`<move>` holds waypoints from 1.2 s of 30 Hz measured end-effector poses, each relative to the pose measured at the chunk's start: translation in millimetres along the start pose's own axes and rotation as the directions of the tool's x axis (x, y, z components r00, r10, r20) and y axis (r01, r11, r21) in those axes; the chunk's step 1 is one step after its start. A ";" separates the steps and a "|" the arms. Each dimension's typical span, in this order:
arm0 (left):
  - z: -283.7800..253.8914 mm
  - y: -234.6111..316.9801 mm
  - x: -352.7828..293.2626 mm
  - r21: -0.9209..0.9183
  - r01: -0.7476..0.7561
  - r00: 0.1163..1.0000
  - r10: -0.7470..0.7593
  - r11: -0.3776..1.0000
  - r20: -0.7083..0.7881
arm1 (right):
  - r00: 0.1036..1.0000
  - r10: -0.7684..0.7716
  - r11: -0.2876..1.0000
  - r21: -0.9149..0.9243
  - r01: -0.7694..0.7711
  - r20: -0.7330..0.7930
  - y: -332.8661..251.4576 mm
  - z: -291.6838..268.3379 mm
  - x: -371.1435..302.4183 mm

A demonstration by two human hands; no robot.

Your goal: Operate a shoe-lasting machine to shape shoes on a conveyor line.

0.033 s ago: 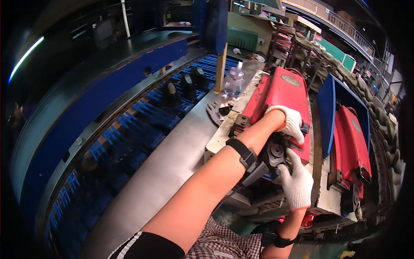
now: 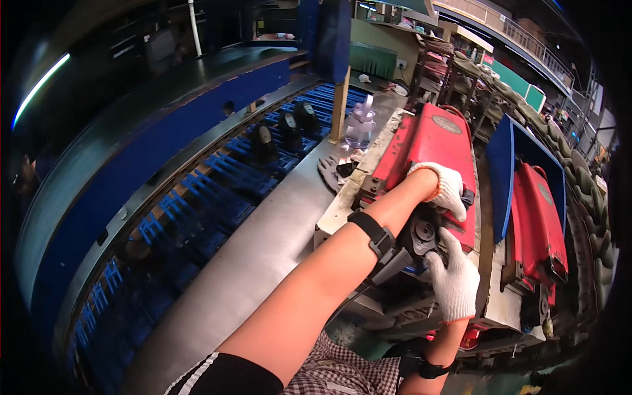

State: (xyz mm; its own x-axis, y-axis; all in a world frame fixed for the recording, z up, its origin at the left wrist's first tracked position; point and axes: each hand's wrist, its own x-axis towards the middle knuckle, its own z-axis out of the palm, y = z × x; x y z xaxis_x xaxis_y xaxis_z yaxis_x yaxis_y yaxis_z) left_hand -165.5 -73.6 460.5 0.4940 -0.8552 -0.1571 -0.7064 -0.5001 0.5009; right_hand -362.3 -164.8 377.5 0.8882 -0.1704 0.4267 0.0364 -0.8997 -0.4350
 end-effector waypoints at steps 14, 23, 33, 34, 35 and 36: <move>9.5 -6.5 1.8 -0.001 -0.046 0.997 0.046 0.999 -0.054 | 0.788 0.114 0.469 0.667 -0.579 0.605 -33.1 6.6 -36.2; -27.5 -15.0 -21.3 0.142 -0.142 0.990 0.138 0.980 0.041 | 0.821 -0.155 0.763 0.594 -0.255 0.550 -49.0 16.1 -7.8; -91.5 21.4 -31.4 0.569 -0.029 0.665 0.441 0.822 -0.603 | 0.983 -0.121 0.989 0.101 0.107 0.138 16.4 -15.5 85.6; -94.0 18.9 -28.8 0.643 0.067 0.600 0.484 0.763 -0.637 | 0.980 -0.093 0.996 0.020 0.091 0.178 13.7 -9.3 104.0; -98.3 30.7 -25.0 0.595 0.077 0.617 0.430 0.800 -0.659 | 0.967 -0.067 0.992 -0.091 0.092 0.247 32.3 -5.8 125.8; -97.8 23.5 -20.6 0.614 0.067 0.528 0.494 0.786 -0.691 | 0.947 0.001 0.985 -0.165 0.055 0.322 27.1 4.3 145.8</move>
State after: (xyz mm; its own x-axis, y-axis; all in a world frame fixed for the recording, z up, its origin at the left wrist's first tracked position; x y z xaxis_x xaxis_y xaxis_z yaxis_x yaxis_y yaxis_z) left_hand -142.8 -54.3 558.8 0.2621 -0.6044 0.7523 -0.8336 -0.5346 -0.1391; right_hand -229.8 -212.3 424.5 0.9885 -0.0326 0.1479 0.0092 -0.9618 -0.2737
